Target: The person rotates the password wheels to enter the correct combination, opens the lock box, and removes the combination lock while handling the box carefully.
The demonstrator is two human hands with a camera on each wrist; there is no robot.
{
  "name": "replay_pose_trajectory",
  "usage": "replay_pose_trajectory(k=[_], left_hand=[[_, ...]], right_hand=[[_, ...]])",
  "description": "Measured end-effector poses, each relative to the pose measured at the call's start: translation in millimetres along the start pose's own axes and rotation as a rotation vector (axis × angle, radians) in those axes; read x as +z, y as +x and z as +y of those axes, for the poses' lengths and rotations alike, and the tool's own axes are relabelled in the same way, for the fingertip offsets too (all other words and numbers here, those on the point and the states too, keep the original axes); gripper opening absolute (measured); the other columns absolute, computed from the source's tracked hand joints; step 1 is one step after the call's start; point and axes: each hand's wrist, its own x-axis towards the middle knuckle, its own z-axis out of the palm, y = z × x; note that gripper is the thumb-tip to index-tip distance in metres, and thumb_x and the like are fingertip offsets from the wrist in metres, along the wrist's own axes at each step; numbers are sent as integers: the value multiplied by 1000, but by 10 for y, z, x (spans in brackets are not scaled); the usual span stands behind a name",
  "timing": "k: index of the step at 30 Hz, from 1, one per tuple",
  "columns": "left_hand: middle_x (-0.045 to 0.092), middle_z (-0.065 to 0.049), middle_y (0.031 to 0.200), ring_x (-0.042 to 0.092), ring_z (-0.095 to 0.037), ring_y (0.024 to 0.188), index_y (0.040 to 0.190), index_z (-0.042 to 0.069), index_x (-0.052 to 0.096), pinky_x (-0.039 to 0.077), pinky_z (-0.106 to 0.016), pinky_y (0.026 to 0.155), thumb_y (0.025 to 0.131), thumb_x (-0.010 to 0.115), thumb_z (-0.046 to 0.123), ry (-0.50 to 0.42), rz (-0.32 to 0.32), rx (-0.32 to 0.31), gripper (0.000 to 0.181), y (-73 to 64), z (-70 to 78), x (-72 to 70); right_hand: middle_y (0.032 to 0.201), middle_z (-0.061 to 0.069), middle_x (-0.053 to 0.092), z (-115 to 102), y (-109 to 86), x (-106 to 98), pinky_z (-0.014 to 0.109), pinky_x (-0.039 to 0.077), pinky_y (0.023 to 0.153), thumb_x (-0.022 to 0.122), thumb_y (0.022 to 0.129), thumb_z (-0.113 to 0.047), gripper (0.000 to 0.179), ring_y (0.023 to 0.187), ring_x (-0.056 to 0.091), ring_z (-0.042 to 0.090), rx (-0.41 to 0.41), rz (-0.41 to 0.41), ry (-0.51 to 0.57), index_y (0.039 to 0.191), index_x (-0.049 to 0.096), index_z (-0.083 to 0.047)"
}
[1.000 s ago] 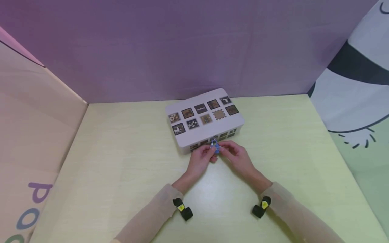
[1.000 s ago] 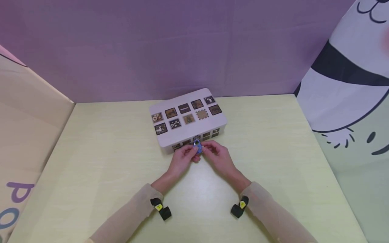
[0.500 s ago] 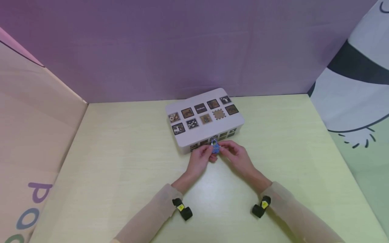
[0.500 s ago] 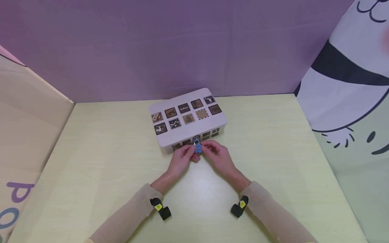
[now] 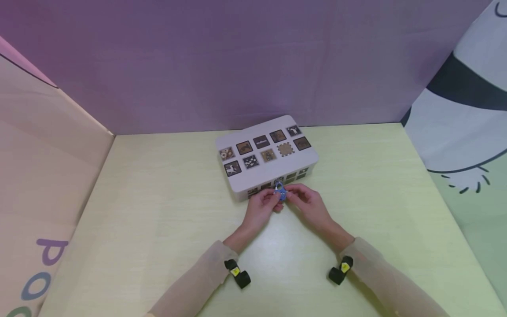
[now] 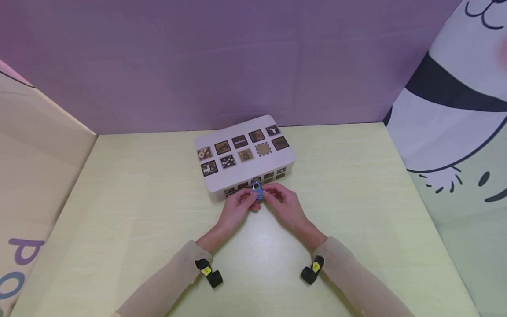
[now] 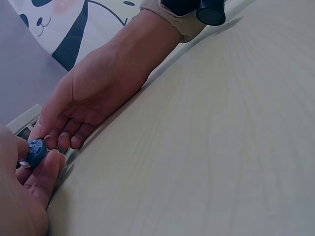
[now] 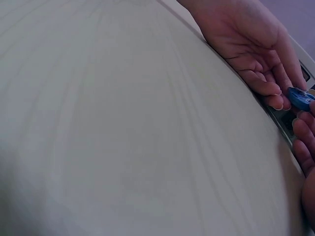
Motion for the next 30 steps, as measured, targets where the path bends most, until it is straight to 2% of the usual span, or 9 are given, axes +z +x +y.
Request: replay_pose_trajectory(k=[3,21,30], left_hand=[[74,-20,105,69,-12,79,121,-6,65,65,-26,81,104,61,12,-12,-2,-13,25,-8,9,0],[74,-20,104,69,-11,77,118,-8,65,65,-25,78,104,61,11,-1,-4,27,24,7,1,4],[72,-23,102,68,-14,78,117,-10,66,65,-28,80,108,53,12,13,-9,54,27,5,-17,-1]], right_hand=[[122,19,70,-8,-3,2,20,56,92,64,102,-10,25,101,65,10,7,-3,2,125,66,1],[121,19,70,-16,-2,0,20,56,91,64,102,-11,25,100,64,11,13,-3,3,125,66,1],[116,21,70,-18,0,-6,19,56,89,64,102,-9,24,97,64,10,-3,5,15,123,66,3]])
